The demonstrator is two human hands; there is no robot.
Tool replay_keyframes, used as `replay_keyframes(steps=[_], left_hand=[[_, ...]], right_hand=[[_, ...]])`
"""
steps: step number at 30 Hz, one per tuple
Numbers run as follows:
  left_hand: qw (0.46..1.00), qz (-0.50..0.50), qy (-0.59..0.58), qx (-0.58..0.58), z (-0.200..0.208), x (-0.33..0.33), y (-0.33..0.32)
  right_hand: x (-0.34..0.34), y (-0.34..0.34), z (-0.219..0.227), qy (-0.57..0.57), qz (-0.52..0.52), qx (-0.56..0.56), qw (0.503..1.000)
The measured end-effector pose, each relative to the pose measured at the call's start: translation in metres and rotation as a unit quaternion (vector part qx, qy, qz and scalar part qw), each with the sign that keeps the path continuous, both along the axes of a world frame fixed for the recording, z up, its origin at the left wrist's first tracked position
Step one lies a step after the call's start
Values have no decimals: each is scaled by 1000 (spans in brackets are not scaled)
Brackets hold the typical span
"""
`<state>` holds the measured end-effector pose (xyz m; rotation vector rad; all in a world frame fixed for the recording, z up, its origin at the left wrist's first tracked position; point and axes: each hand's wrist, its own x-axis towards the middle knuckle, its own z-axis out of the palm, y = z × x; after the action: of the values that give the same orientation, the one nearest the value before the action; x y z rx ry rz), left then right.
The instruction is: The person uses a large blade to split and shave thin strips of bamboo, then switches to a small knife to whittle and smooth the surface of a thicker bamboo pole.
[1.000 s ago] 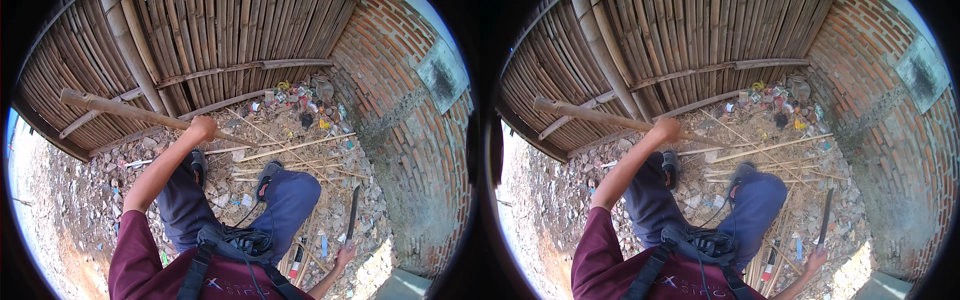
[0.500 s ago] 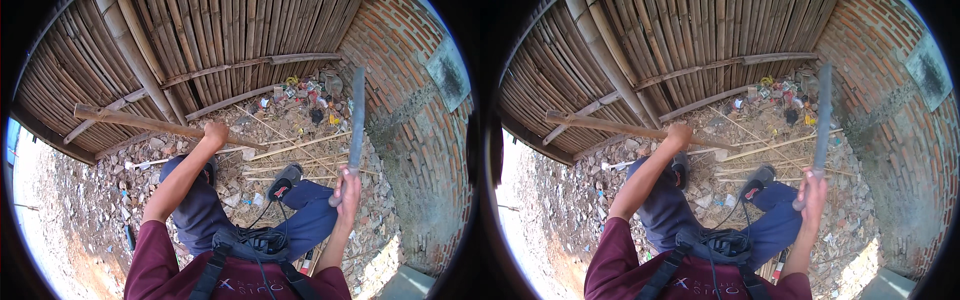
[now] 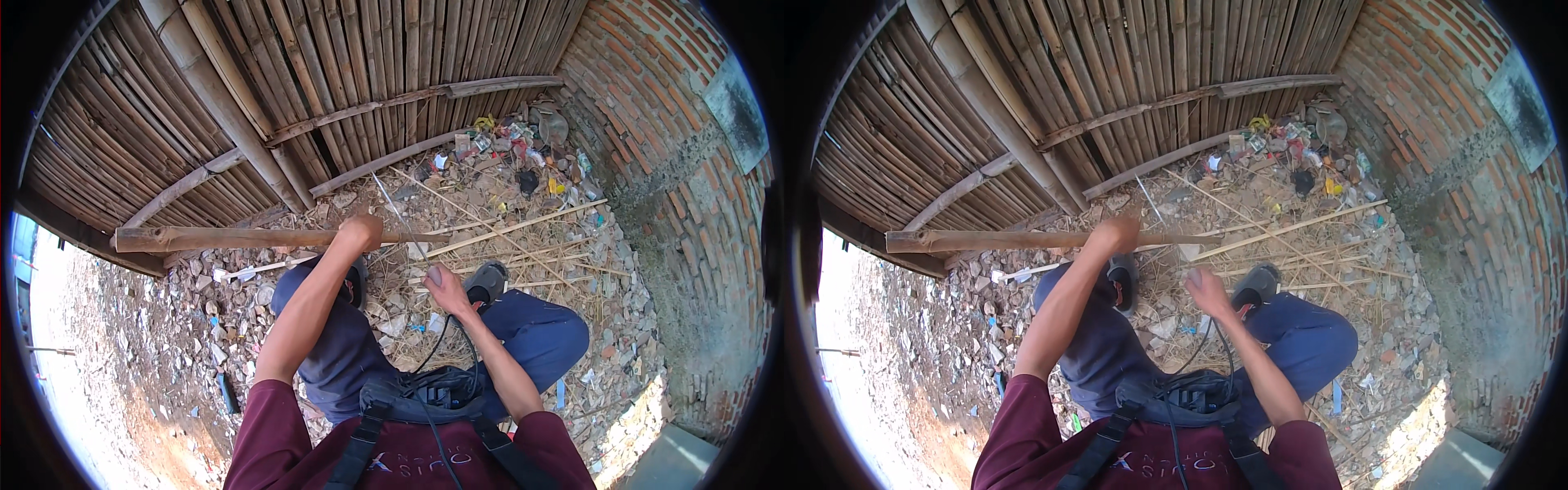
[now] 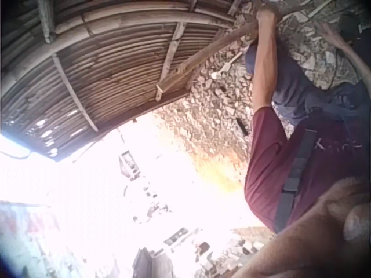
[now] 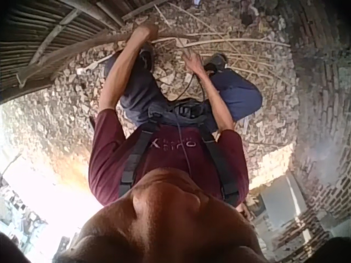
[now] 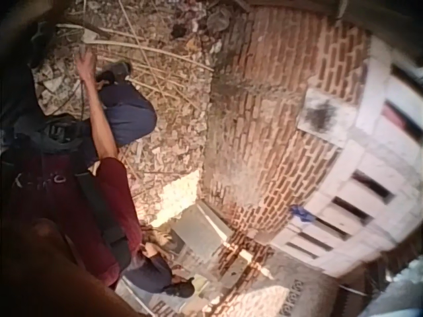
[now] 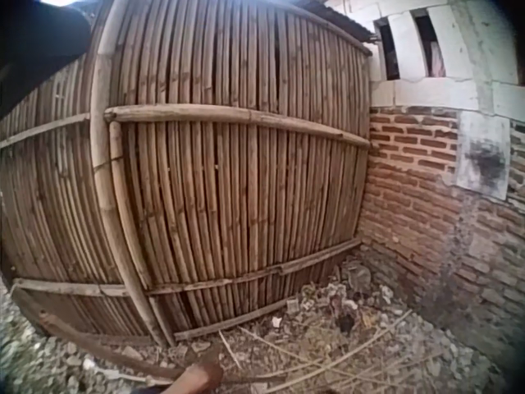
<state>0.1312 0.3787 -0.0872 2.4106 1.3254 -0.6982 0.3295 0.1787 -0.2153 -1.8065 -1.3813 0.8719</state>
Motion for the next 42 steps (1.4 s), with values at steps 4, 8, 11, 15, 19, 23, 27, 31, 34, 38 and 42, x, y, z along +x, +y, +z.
replay_keyframes(steps=[4,8,11,15,19,23,27,31,34,38,42], left_hand=[[998,39,-44,19,14,8,-9],[998,25,-52,29,28,8,-18],[997,43,-52,33,38,14,-22],[996,31,-58,59,38,19,-30],[993,0,-60,98,35,26,-32],[991,-16,-69,113,34,31,-35],[989,-9,-86,118,33,35,-38],[992,-10,-57,108,35,30,-39],[992,-16,-61,112,33,30,-40],[992,-22,-63,110,27,28,-43],[993,-21,-53,102,36,38,-46]], right_hand=[[0,4,-9,-9,51,11,999],[-4,12,6,4,65,5,998],[-4,13,8,5,57,24,998],[6,20,15,88,36,-154,983],[18,24,7,-4,59,-66,996],[19,23,-8,-32,44,-27,998],[21,23,-22,-74,38,-16,996],[17,29,10,-72,25,-35,996],[19,27,-2,-62,40,-53,996],[42,20,-28,-22,-7,-127,992],[45,22,-40,-107,-2,-114,988]])
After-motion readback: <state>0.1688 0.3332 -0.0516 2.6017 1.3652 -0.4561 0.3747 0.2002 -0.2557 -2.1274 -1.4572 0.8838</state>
